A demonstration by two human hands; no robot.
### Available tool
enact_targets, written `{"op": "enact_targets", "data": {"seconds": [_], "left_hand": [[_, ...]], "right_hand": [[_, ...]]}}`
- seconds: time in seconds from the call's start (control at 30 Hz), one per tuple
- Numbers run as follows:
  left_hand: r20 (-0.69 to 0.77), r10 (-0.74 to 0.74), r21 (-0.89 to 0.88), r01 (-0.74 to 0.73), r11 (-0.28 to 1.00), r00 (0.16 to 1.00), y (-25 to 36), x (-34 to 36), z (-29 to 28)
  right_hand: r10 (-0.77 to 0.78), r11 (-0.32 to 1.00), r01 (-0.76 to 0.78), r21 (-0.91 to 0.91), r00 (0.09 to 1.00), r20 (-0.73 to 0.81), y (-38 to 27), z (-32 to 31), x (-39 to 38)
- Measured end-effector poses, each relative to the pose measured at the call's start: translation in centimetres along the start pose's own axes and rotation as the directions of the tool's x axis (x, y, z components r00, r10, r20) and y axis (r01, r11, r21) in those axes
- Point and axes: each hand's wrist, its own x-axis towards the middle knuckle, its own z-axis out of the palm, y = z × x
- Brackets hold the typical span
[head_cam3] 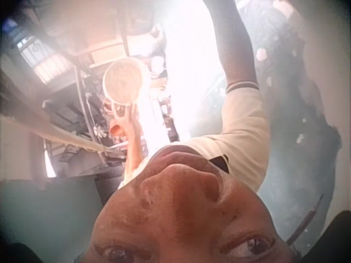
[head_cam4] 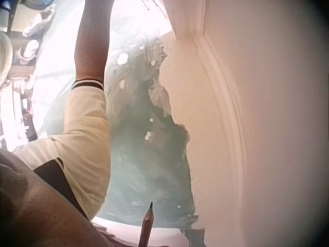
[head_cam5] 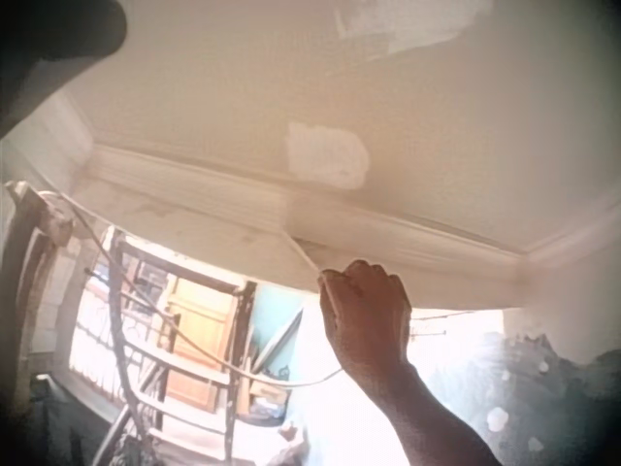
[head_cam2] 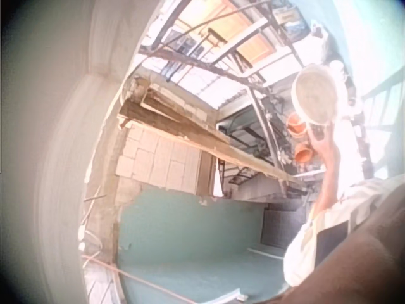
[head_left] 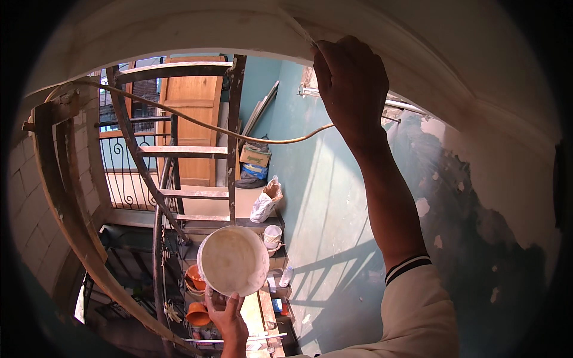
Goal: The person applies white plaster to a ceiling using a trowel and a small container. They repeatedly scoop plaster and spread it along the ceiling surface, smoothing the material as they work.
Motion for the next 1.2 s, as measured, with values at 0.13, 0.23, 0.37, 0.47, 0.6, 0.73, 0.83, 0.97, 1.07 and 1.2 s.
{"op": "enact_targets", "data": {"seconds": [0.13, 0.23, 0.37, 0.47, 0.6, 0.73, 0.83, 0.97, 1.07, 1.2], "left_hand": [[-0.014, 0.018, 0.007, -0.018, 1.0, 1.0, 0.7, -0.4, -0.1], [-0.029, 0.0, -0.007, 0.0, 1.0, 1.0, 0.9, 0.0, -0.3], [-0.015, 0.0, -0.016, -0.001, 1.0, 1.0, 1.8, 0.4, 0.3], [-0.014, 0.001, -0.023, -0.002, 1.0, 1.0, 1.7, 0.7, 0.3], [-0.023, 0.016, -0.009, -0.016, 1.0, 1.0, 1.7, 0.2, 0.0], [-0.034, 0.037, -0.037, -0.038, 0.999, 0.999, 1.4, 0.1, -1.4], [-0.057, 0.038, -0.044, -0.04, 0.998, 0.998, 2.3, 0.0, -1.6], [-0.083, 0.077, -0.048, -0.081, 0.996, 0.994, 3.6, 0.4, -2.0], [-0.082, 0.109, -0.057, -0.114, 0.992, 0.991, 3.9, 0.8, -2.2], [-0.091, 0.116, -0.077, -0.123, 0.99, 0.989, 3.8, 1.1, -2.0]], "right_hand": [[0.103, 0.991, -0.097, -0.093, 0.993, 0.061, 0.9, -1.3, -1.2], [0.208, 0.966, -0.187, -0.181, 0.972, 0.108, 4.1, -4.4, -4.4], [0.449, 0.87, -0.42, -0.256, 0.892, 0.062, 6.2, -9.1, -8.3], [0.714, 0.618, -0.751, 0.234, 0.66, 0.233, 2.6, -9.2, -9.0], [0.67, 0.129, -0.874, 0.469, 0.426, 0.608, -2.4, -6.8, -8.4], [0.604, 0.12, -0.824, 0.553, 0.503, 0.618, -4.8, -4.7, -7.0], [0.474, 0.619, -0.58, 0.531, 0.814, 0.336, -4.0, -3.7, -5.7], [0.183, 0.9, -0.206, 0.383, 0.978, 0.096, -3.1, -2.2, -1.3], [-0.031, 0.966, 0.025, 0.257, 0.999, 0.016, -2.2, 0.3, 2.0], [-0.157, 0.976, 0.161, 0.145, 0.987, -0.039, -4.3, 4.2, 4.9]]}}
